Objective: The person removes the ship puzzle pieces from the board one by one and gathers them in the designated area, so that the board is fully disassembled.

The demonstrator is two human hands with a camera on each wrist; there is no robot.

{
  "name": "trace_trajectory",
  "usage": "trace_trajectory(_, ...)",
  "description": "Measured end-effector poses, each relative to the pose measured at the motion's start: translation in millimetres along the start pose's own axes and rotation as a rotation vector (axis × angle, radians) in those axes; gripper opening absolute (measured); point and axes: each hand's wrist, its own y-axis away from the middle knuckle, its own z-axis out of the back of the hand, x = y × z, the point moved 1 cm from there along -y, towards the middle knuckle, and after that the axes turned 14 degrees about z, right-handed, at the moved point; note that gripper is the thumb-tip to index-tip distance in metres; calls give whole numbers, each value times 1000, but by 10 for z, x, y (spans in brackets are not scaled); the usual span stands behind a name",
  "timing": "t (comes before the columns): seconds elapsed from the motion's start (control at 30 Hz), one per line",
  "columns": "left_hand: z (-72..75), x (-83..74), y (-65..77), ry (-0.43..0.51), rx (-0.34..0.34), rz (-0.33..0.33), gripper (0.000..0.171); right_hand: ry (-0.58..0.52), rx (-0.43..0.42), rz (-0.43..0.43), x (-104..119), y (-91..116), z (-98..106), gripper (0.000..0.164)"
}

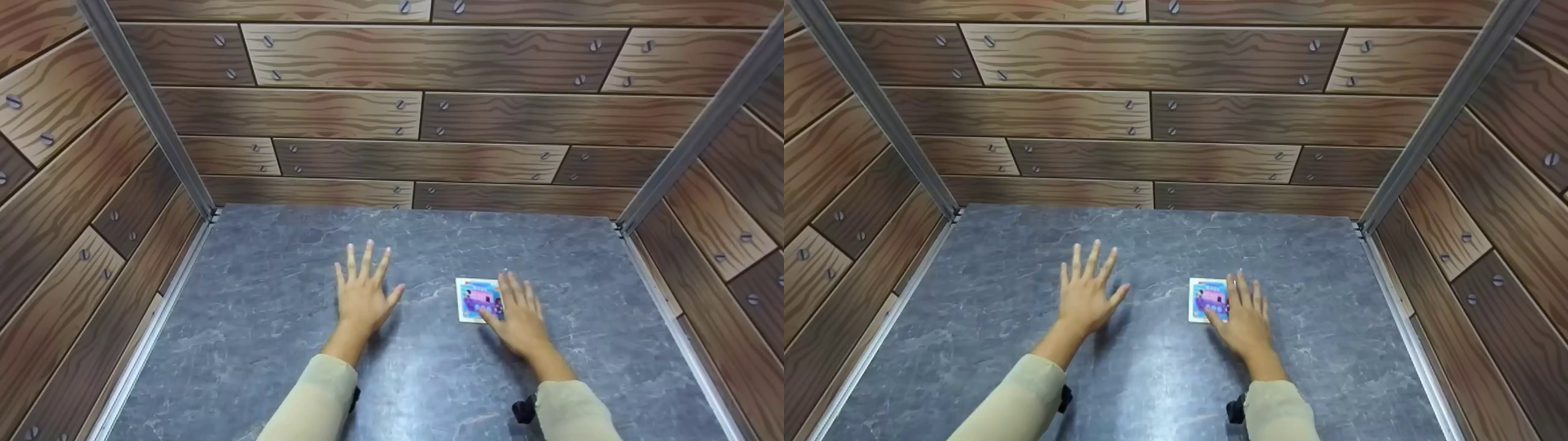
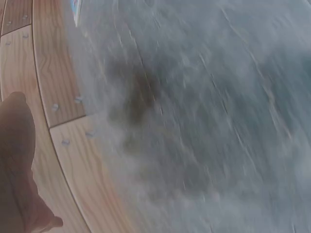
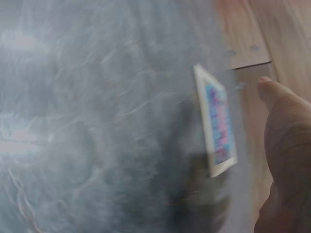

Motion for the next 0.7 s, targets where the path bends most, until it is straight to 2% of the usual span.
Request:
trace_trajectory(0.2, -169, -268, -61, 25, 33, -65, 79, -31, -20, 19, -118, -61, -226, 89)
trace_trajectory(0.33, -287, -470, -78, 44, 51, -138, 76, -45, -31, 40, -175, -94, -308, 86)
trace_trajectory(0.53, -427, -729, -48, 46, 139, -251, 71, 9, 3, 80, -188, -98, -421, 79)
trace_trajectory(0.7, -544, -867, -70, 45, 194, -287, 70, 44, -8, 95, -158, -93, -472, 77)
